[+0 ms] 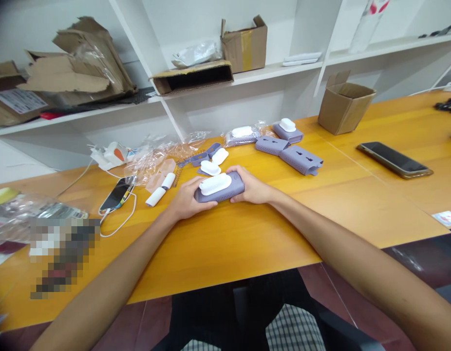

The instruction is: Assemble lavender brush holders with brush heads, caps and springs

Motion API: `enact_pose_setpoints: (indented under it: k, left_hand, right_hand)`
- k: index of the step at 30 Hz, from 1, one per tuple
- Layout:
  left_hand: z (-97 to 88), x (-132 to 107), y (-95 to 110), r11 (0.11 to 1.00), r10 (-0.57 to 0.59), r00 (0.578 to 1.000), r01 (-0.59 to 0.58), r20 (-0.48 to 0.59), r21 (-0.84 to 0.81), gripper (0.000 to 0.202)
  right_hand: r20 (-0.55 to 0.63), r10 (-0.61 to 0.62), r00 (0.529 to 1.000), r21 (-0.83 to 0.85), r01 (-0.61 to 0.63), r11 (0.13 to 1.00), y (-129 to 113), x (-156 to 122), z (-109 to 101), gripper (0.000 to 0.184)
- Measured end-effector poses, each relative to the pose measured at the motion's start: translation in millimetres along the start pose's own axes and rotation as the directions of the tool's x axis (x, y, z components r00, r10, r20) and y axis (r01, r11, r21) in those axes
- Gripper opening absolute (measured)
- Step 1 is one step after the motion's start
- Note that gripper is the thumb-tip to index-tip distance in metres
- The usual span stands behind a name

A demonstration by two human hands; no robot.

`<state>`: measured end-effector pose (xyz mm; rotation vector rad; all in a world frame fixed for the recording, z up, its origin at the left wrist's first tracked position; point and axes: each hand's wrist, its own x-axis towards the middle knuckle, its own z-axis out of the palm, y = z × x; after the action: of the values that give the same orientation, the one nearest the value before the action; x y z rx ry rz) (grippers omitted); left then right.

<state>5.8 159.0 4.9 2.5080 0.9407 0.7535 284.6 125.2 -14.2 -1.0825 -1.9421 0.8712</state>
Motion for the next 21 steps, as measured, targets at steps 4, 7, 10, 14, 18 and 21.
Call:
enact_pose_setpoints:
  k: [4, 7, 10, 14, 18, 21]
  left_hand:
    - [-0.9, 0.6, 2.2, 1.000, -0.013, 1.000, 0.013, 0.011, 0.007, 0.069]
    - [-2.2, 1.8, 3.1, 0.999, -0.036, 0.999, 0.035, 0.014, 0.026, 0.071]
    - [-4.1, 2.6, 2.5, 0.998, -0.053, 0.998, 0.052, 0.023, 0.033, 0.073]
    - [-5.1, 2.7, 0.9, 0.998, -0.057, 0.997, 0.057, 0.055, -0.009, 0.075]
    - [-4.7, 3.6, -3.5, 0.993, -0.056, 0.997, 0.060, 0.050, -0.098, 0.052]
    - [-6.3, 4.3, -11.5, 0.990, -0.114, 0.993, 0.111, -0.024, -0.087, 0.048]
  right_hand:
    - [-0.006, -0.006, 1.000, 0.016, 0.006, 1.000, 0.5, 0.3, 1.5, 0.081]
    - [-0.045, 0.001, 0.999, -0.001, -0.001, 1.000, -0.2, 3.0, 4.4, 0.082]
    - [-0.076, -0.017, 0.997, -0.069, 0.011, 0.998, -3.5, 5.8, 3.4, 0.084]
    - [-0.052, -0.041, 0.998, -0.140, 0.033, 0.990, -7.2, 4.9, -8.3, 0.089]
    - [0.027, 0.007, 1.000, -0.220, -0.001, 0.975, -3.3, 1.8, -21.9, 0.094]
    - [0.067, 0.038, 0.997, -0.308, -0.015, 0.951, 0.9, 1.7, -26.4, 0.093]
